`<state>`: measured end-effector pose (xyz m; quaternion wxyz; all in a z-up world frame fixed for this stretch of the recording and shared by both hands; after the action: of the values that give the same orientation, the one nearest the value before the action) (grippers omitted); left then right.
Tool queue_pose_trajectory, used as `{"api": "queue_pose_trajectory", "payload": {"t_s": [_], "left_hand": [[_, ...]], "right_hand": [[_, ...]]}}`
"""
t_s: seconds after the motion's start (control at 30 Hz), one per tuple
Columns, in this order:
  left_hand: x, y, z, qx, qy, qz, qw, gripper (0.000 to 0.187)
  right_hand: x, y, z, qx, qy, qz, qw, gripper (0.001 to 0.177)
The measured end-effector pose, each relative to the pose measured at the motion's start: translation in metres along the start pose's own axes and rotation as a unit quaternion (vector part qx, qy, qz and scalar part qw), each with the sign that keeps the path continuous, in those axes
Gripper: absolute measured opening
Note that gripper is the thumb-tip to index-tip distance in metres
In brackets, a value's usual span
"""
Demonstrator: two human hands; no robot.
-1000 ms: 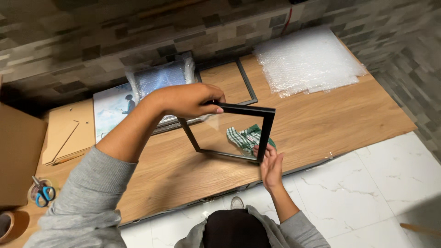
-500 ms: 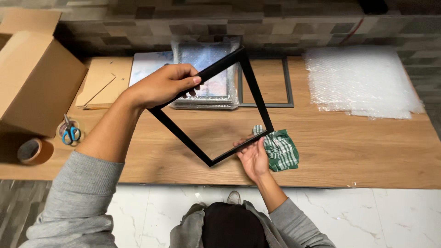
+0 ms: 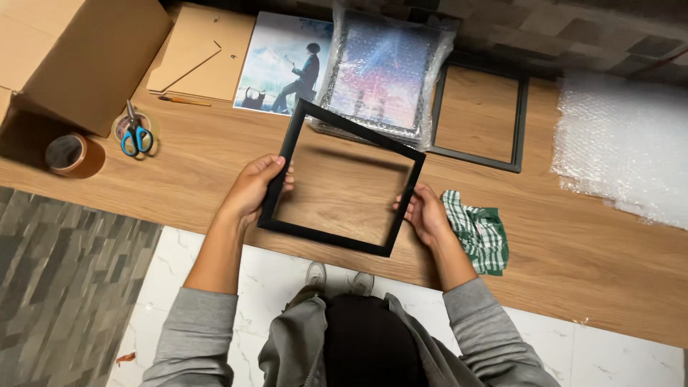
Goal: The person wipes the glass inside two different picture frames with a cloth, first a grey frame and then a black frame, while the frames are on a table.
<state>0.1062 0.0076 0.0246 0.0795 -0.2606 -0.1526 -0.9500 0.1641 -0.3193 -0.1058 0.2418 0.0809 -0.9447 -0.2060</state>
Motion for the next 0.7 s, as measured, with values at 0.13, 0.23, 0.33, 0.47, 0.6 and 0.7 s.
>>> {"api": "queue_pose_trajectory", "payload": {"t_s": [0.13, 0.23, 0.33, 0.47, 0.6, 0.7], "left_hand": [[-0.02, -0.022, -0.032, 0.045, -0.026, 0.014, 0.999, 0.025], [-0.03, -0.033, -0.049, 0.065, -0.053, 0.021, 0.996, 0.024], [-0.042, -0.04, -0.064, 0.073, -0.076, 0.017, 0.994, 0.023], [-0.039, -0.037, -0.059, 0.078, -0.101, 0.01, 0.992, 0.024], [-0.03, -0.029, -0.049, 0.114, -0.122, -0.002, 0.986, 0.022], [-0.037, -0.037, -0.061, 0.126, -0.126, -0.005, 0.984, 0.022]], "right_hand": [[-0.008, -0.001, 0.004, 0.13, 0.002, 0.06, 0.99, 0.008], [-0.015, -0.003, 0.009, 0.168, -0.006, 0.082, 0.982, 0.01], [-0.016, -0.002, 0.009, 0.201, 0.009, 0.092, 0.975, 0.011], [-0.016, 0.001, 0.008, 0.23, 0.022, 0.11, 0.967, 0.012], [-0.017, 0.0, 0.01, 0.248, 0.034, 0.129, 0.96, 0.011], [-0.002, 0.027, -0.006, 0.282, 0.026, 0.151, 0.947, 0.011]]}}
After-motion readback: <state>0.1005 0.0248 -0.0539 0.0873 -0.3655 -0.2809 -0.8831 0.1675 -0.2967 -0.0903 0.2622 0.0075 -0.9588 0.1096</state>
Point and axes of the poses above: each hand's wrist, its own x-axis away from the middle knuckle, its own y-axis out of the palm, z = x × y, the point moved 7 cm from there along -x, towards the middle knuckle, and after that the axes turned 9 degrees about -y, right-handed, at the moved point
